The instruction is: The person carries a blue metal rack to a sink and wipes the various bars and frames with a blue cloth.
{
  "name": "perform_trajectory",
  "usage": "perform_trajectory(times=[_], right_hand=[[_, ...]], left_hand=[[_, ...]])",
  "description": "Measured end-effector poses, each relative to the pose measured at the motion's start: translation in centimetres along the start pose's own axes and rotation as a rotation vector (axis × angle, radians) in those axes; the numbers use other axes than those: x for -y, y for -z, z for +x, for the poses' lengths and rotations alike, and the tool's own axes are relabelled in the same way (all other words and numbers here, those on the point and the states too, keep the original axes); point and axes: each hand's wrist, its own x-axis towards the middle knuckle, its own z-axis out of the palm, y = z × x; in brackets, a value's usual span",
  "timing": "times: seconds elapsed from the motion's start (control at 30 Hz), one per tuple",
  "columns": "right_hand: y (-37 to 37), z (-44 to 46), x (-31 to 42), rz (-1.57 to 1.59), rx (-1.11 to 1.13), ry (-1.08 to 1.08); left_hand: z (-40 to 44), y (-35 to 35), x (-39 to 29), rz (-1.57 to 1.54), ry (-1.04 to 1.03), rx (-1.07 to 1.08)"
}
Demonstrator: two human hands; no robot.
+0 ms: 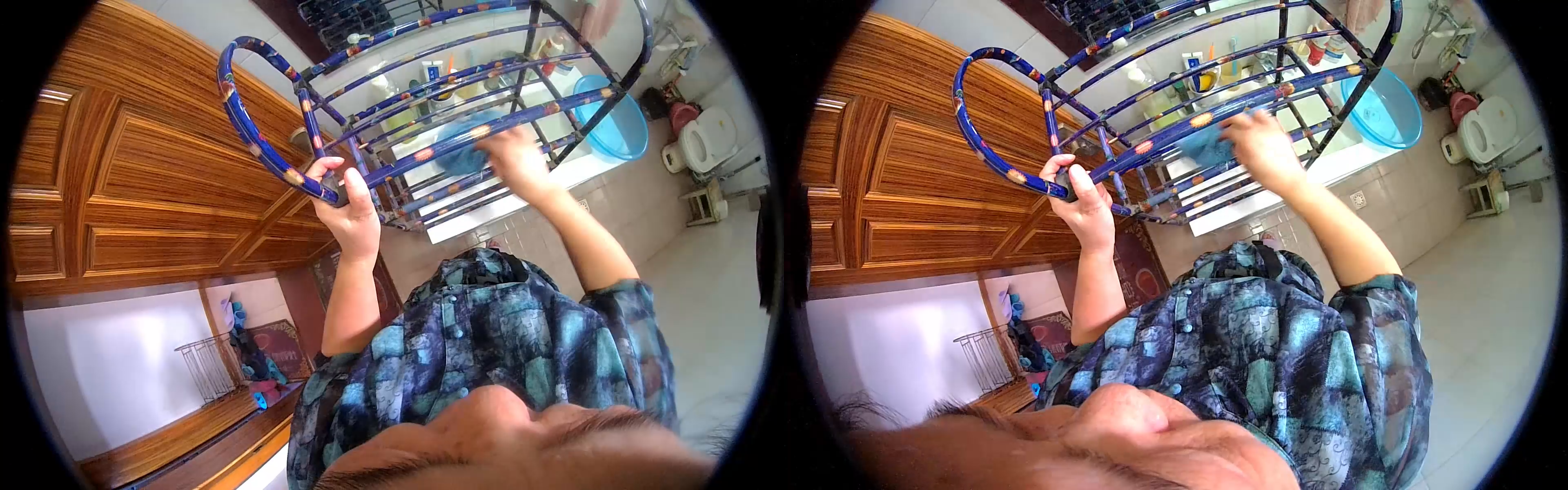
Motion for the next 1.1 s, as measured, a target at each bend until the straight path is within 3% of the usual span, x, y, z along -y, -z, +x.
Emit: perform_trajectory(times=[0.2,0.27,0.3,0.33,0.37,0.4,0.43,0.5,0.53,0.6,0.67,0.73,0.8,0.83,0.87,0.9,0.93,0.97,1.0,1.07,1.1], right_hand=[[3.1,-1.8,-7.2,-0.28,-0.134,-0.236],[2.7,-1.2,-7.0,-0.132,-0.2,-0.35],[2.5,-0.2,-6.9,0.103,-0.198,-0.519],[0.9,0.6,-7.2,0.505,-0.299,-0.559],[2.5,2.4,-2.4,0.875,-0.349,-0.491],[3.0,3.9,0.4,0.647,-0.285,-0.485],[2.5,4.8,2.3,0.709,-0.273,-0.187],[-1.1,7.4,6.1,0.61,-0.237,0.127],[-2.3,8.0,8.6,0.491,-0.194,0.107],[-8.8,10.0,10.3,0.555,-0.184,0.172],[-9.3,11.3,10.8,0.444,-0.191,0.238],[-9.1,12.3,9.4,0.252,0.009,0.196],[-9.3,12.1,6.6,0.15,-0.166,0.208],[-10.0,12.3,4.4,0.048,-0.152,0.171],[-9.3,11.5,2.0,0.196,-0.156,0.113],[-8.2,10.4,-0.1,0.031,-0.206,0.089],[-6.9,9.8,-2.6,-0.038,-0.094,0.039],[-5.7,8.4,-5.0,-0.077,-0.22,-0.015],[-3.7,7.7,-7.5,-0.254,-0.135,-0.051],[-2.1,5.2,-11.2,-0.274,-0.272,-0.154],[-1.2,4.3,-11.6,-0.096,-0.257,-0.227]], left_hand=[[-0.1,-0.4,-1.0,-0.064,0.048,-0.026],[0.2,-0.3,-0.3,0.005,-0.006,-0.021],[0.2,-0.3,-0.2,0.021,-0.01,-0.02],[0.3,-0.2,0.0,0.036,-0.014,-0.018],[0.2,-0.3,-0.2,0.046,-0.009,-0.012],[0.3,-0.3,0.0,0.044,-0.024,-0.015],[0.2,-0.4,0.0,0.038,-0.019,-0.015],[0.2,-0.5,0.1,0.028,-0.011,-0.01],[0.2,-0.5,0.0,0.016,0.002,-0.014],[0.1,-0.6,-0.1,-0.007,0.028,-0.023],[0.1,-0.9,-0.6,-0.045,0.056,-0.026],[0.0,-1.1,-1.0,-0.029,0.069,-0.042],[0.0,-1.1,-1.1,0.014,0.059,-0.057],[0.1,-1.0,-0.8,0.029,0.034,-0.055],[0.1,-0.8,-0.3,0.045,0.01,-0.057],[0.1,-0.7,-0.1,0.058,-0.01,-0.059],[0.1,-0.5,0.1,0.07,-0.031,-0.062],[0.1,-0.6,0.3,0.078,-0.047,-0.065],[0.2,-0.6,0.2,0.066,-0.051,-0.07],[0.2,-0.6,0.2,0.04,-0.058,-0.08],[0.3,-0.4,0.4,0.037,-0.058,-0.077]])
